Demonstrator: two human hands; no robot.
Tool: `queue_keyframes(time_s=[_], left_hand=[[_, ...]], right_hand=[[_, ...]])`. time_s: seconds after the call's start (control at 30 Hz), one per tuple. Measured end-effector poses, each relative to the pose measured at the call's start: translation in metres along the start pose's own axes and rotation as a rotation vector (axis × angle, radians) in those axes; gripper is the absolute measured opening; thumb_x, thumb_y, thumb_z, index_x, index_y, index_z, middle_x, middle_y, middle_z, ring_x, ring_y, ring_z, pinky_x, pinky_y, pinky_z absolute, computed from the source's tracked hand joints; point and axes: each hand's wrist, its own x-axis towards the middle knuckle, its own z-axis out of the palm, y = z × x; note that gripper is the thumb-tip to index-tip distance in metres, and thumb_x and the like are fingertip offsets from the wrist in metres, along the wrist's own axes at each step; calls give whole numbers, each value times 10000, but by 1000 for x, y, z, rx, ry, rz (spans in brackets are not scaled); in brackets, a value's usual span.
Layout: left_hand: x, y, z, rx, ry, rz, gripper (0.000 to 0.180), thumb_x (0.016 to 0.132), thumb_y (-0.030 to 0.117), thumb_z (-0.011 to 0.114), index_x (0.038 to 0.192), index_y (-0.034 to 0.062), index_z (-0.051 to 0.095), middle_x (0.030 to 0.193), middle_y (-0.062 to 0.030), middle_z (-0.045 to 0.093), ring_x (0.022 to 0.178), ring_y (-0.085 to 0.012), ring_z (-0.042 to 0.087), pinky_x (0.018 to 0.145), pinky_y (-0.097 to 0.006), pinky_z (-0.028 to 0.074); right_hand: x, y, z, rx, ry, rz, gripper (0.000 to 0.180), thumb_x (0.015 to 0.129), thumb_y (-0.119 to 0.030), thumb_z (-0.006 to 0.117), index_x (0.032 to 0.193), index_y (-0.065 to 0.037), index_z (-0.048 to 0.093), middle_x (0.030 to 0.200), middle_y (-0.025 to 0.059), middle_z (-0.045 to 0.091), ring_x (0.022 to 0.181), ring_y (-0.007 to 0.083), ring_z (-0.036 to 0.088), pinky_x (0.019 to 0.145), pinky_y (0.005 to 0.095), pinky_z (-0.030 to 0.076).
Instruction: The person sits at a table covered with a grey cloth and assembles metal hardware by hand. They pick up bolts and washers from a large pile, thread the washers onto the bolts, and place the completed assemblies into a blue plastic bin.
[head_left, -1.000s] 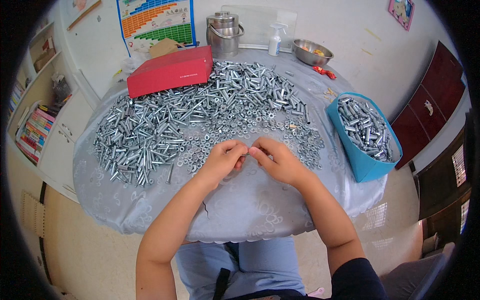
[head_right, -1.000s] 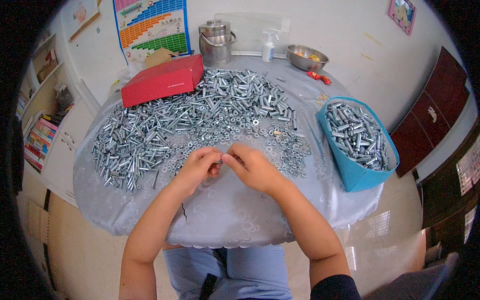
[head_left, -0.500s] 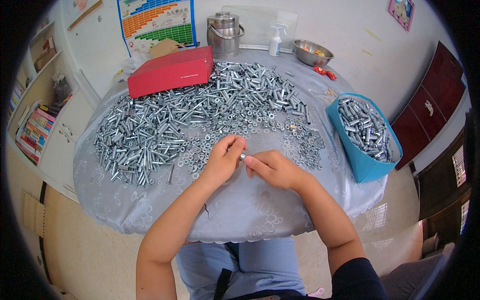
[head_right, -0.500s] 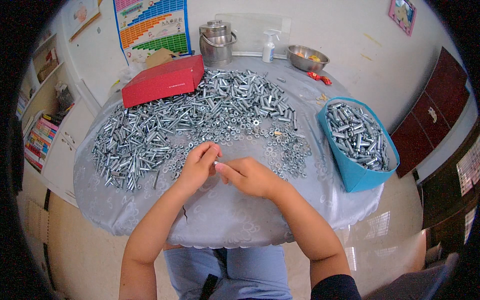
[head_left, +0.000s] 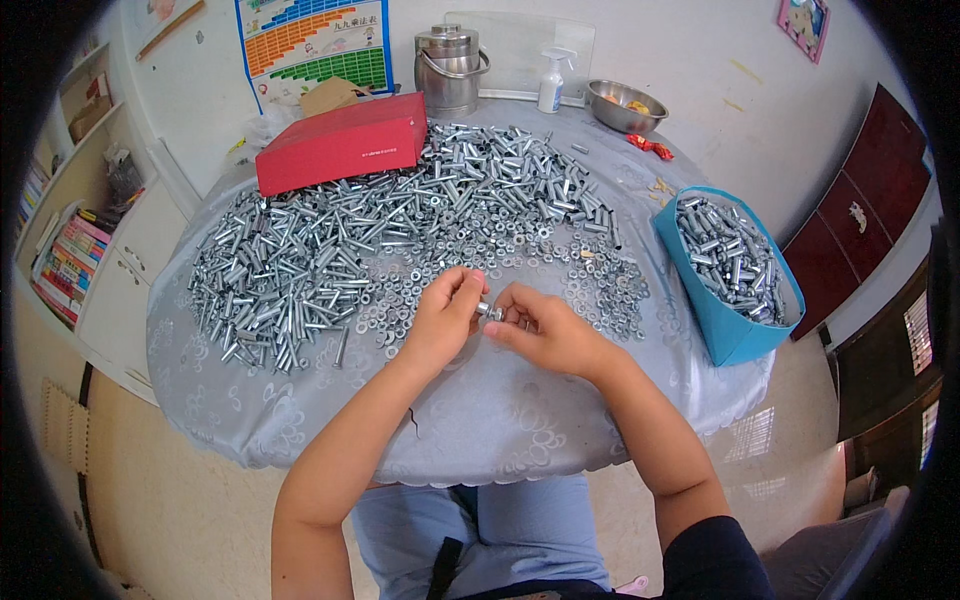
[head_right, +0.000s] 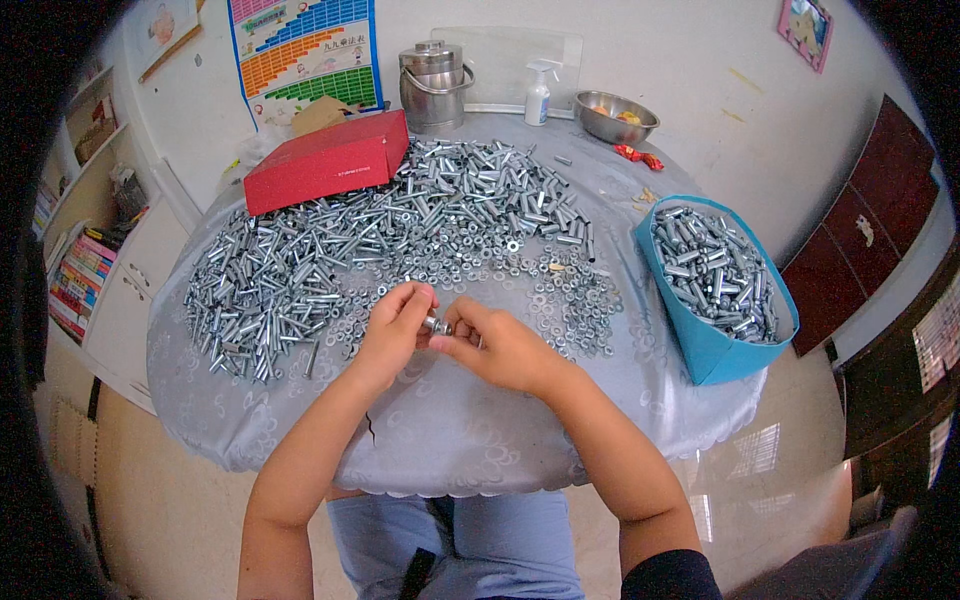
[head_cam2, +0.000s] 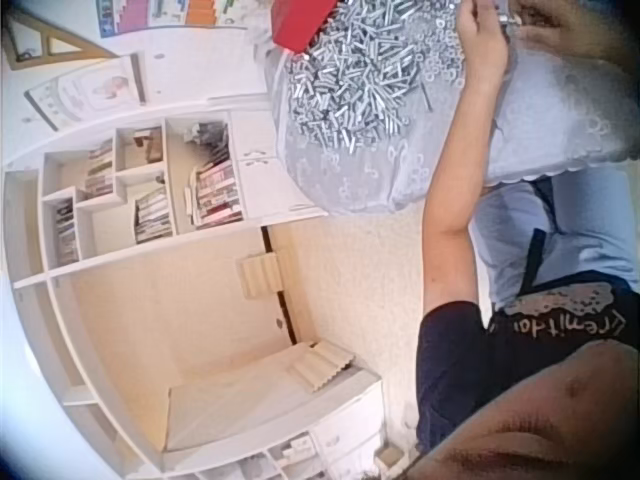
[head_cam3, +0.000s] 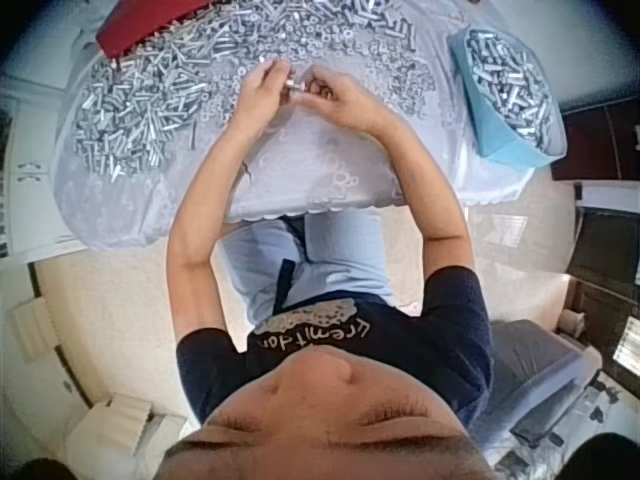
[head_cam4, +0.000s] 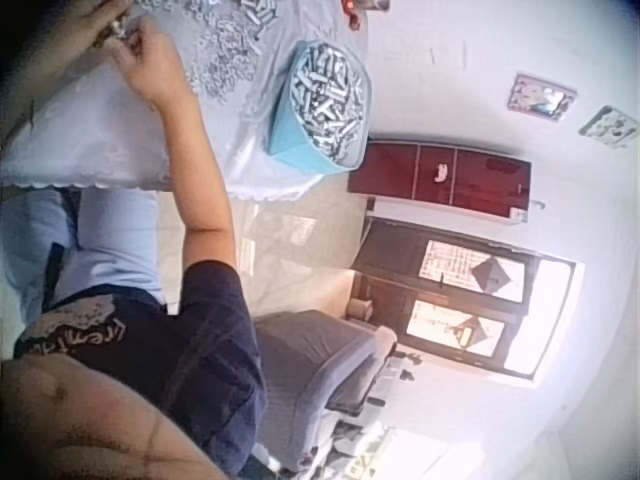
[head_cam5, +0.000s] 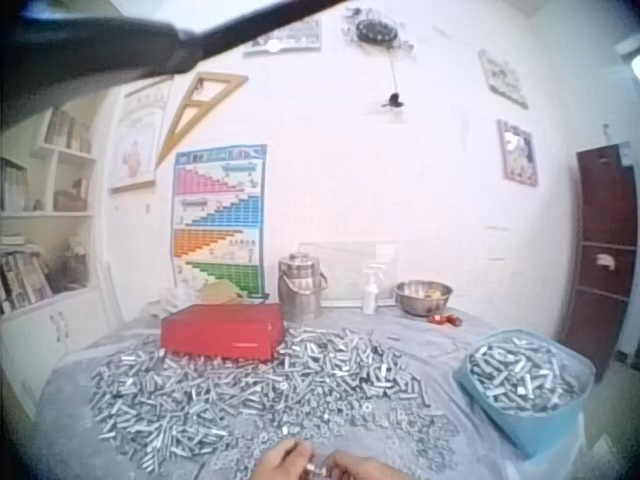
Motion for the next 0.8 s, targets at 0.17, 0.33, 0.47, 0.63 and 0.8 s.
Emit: queue_keyframes(time_s=[0.17, 0.33, 0.47, 0.63, 0.8], left_hand=[[1, -5, -1, 35, -4, 57, 217, 914, 254, 463, 812, 67, 506, 644, 44, 434, 522, -32, 383, 440, -197, 305], [-1, -2, -1, 26, -20, 68, 227, 921, 254, 448, 801, 68, 498, 648, 39, 425, 530, -28, 378, 438, -193, 309], [-1, -3, 0, 34, 4, 138, 224, 928, 251, 433, 808, 70, 490, 662, 39, 422, 542, -26, 377, 448, -190, 322], [-5, 0, 4, -1, 43, 194, 213, 931, 247, 424, 836, 69, 492, 678, 38, 423, 559, -27, 383, 463, -191, 334], [-6, 0, 4, 34, 101, 259, 212, 933, 245, 420, 843, 69, 496, 660, 37, 421, 560, -29, 376, 474, -192, 327]], right_hand=[[1, -5, -5, -95, -37, 20, 271, 870, -295, 538, 942, -35, 557, 650, 128, 544, 581, 229, 525, 562, 345, 408], [0, -10, -6, -130, -38, 78, 274, 878, -300, 520, 934, -34, 553, 655, 138, 546, 590, 244, 534, 564, 349, 407], [0, -13, -4, -55, -36, 72, 286, 895, -299, 494, 916, -18, 544, 633, 131, 515, 580, 213, 498, 569, 337, 398], [0, -8, -1, 71, -55, 106, 303, 909, -300, 469, 867, -5, 526, 596, 102, 460, 561, 171, 434, 554, 325, 371], [1, -11, 0, 88, -52, 145, 324, 916, -313, 458, 818, -12, 528, 589, 67, 449, 562, 133, 418, 538, 304, 356]])
